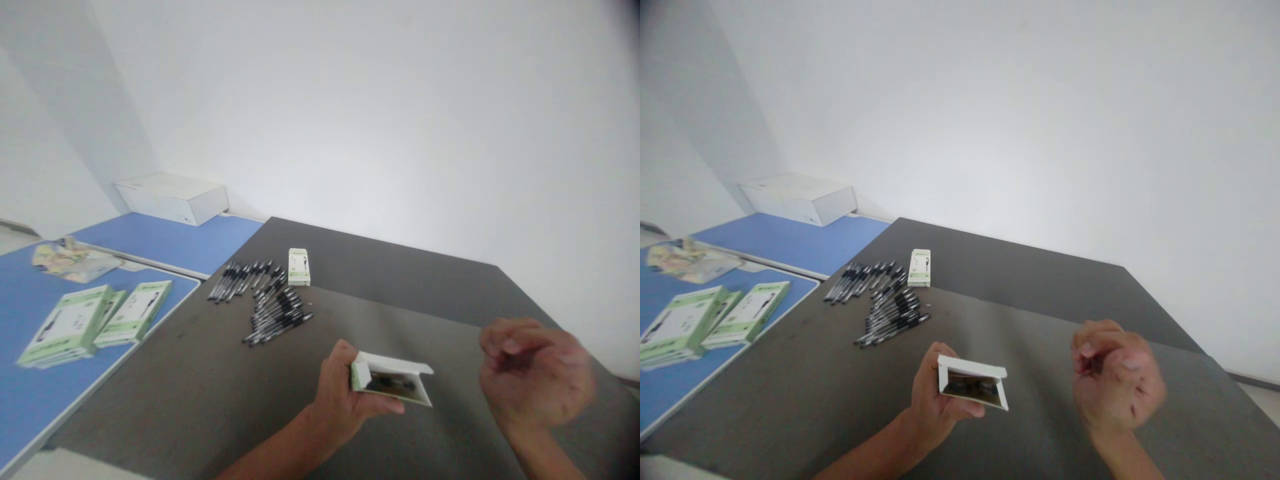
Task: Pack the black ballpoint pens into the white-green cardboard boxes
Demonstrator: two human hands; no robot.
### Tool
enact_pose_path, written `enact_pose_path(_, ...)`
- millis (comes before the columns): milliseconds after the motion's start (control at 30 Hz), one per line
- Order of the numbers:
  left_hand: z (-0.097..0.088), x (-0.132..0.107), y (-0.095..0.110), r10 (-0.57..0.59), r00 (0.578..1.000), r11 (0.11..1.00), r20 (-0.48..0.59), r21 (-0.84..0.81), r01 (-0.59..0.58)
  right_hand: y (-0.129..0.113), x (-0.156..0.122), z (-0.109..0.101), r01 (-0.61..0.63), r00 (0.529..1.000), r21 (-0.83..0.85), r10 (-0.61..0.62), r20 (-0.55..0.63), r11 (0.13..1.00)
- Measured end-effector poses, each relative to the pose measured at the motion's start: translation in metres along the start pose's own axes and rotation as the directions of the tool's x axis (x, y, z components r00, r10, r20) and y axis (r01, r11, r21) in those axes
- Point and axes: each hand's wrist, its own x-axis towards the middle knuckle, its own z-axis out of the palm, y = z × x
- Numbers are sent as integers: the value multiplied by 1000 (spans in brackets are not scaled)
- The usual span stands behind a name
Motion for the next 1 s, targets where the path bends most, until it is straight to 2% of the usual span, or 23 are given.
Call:
enact_pose_path(33,2,-4,1,71,997,997,-12,10,-71,9,-5,12,-12,998,20,11,61,1000)
enact_pose_path(67,4,-7,1,128,992,991,-13,26,-128,17,-11,27,-30,981,14,27,192,999)
enact_pose_path(133,11,-14,0,203,979,978,6,56,-203,29,-29,66,-46,868,-11,45,494,999)
enact_pose_path(200,17,-19,-2,238,971,968,-3,84,-237,38,-50,109,-8,734,6,2,679,1000)
enact_pose_path(300,22,-22,-5,238,969,964,-63,141,-228,47,-78,169,76,581,35,-72,811,997)
enact_pose_path(367,20,-18,-6,235,967,959,-94,183,-215,51,-88,198,121,518,14,-76,852,992)
enact_pose_path(433,16,-11,-5,254,963,950,-93,211,-231,53,-91,215,158,484,-25,-55,874,987)
enact_pose_path(533,9,-2,0,240,969,952,-66,211,-221,53,-86,221,196,458,-82,-17,889,977)
enact_pose_path(733,2,-2,9,65,998,981,18,179,-68,47,-75,207,235,424,-150,38,905,960)
enact_pose_path(1000,2,1,5,-49,999,998,-5,29,49,51,-78,193,236,404,-135,30,914,962)
